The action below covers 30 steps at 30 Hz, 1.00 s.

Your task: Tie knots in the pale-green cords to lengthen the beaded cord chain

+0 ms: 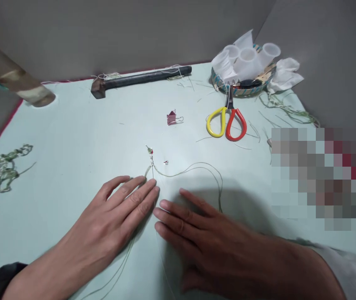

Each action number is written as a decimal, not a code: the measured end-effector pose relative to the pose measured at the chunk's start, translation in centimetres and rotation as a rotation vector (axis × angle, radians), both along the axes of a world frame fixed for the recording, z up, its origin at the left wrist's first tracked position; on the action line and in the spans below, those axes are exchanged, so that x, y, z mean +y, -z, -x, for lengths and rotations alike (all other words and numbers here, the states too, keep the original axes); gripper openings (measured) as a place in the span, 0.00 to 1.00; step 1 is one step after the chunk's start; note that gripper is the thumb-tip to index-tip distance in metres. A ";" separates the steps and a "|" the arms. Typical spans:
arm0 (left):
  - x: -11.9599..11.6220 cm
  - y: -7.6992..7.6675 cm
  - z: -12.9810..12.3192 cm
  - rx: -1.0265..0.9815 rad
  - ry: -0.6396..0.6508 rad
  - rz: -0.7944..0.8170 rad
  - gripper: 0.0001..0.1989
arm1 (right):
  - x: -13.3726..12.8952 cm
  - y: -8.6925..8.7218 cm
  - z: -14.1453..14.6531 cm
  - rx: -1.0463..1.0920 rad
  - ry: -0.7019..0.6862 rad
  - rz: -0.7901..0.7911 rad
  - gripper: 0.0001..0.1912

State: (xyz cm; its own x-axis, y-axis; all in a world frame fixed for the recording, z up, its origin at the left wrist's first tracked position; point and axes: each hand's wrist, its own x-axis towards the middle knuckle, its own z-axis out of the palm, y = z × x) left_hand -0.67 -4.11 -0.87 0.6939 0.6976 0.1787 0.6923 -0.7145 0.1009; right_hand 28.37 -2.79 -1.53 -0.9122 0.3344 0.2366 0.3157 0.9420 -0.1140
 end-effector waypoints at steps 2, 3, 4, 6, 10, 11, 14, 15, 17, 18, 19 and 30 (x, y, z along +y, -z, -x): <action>-0.1 -0.1 -0.1 0.014 0.013 0.009 0.31 | 0.0 -0.2 0.1 -0.004 -0.014 -0.032 0.33; -0.1 -0.2 -0.2 0.026 0.022 0.009 0.29 | 0.0 -0.4 0.0 -0.004 -0.015 -0.055 0.31; -0.1 -0.3 -0.3 0.041 0.029 0.009 0.28 | 0.0 -0.5 0.0 -0.007 -0.010 -0.078 0.29; 0.0 -0.5 -0.4 0.062 0.041 0.017 0.27 | 0.2 -0.9 -0.1 -0.026 -0.003 -0.110 0.28; 0.0 -0.6 -0.5 0.078 0.050 0.044 0.27 | 0.6 -1.9 -0.4 -0.058 -0.026 -0.109 0.28; 0.0 -0.5 -0.5 0.080 0.047 0.046 0.28 | 0.7 -2.2 -0.4 -0.052 -0.024 -0.101 0.28; -0.3 -0.3 -0.4 0.082 0.027 0.052 0.35 | 1.2 -2.7 -0.2 0.002 0.026 -0.009 0.27; -0.3 -0.3 -0.4 0.084 0.022 0.055 0.38 | 1.4 -2.7 -0.1 0.044 0.064 0.042 0.26; -0.4 -0.2 -0.4 0.085 0.029 0.061 0.41 | 2.1 -2.7 0.3 0.128 0.160 0.131 0.25; -0.3 -0.2 -0.4 0.085 0.037 0.064 0.41 | 2.6 -2.6 0.6 0.163 0.204 0.153 0.25; -0.3 -0.3 -0.4 0.085 0.045 0.067 0.41 | 3.1 -2.4 0.8 0.184 0.241 0.153 0.23; -0.6 0.0 -0.2 0.033 -0.001 0.171 0.43 | 6.5 -0.6 3.5 0.161 0.355 -0.061 0.22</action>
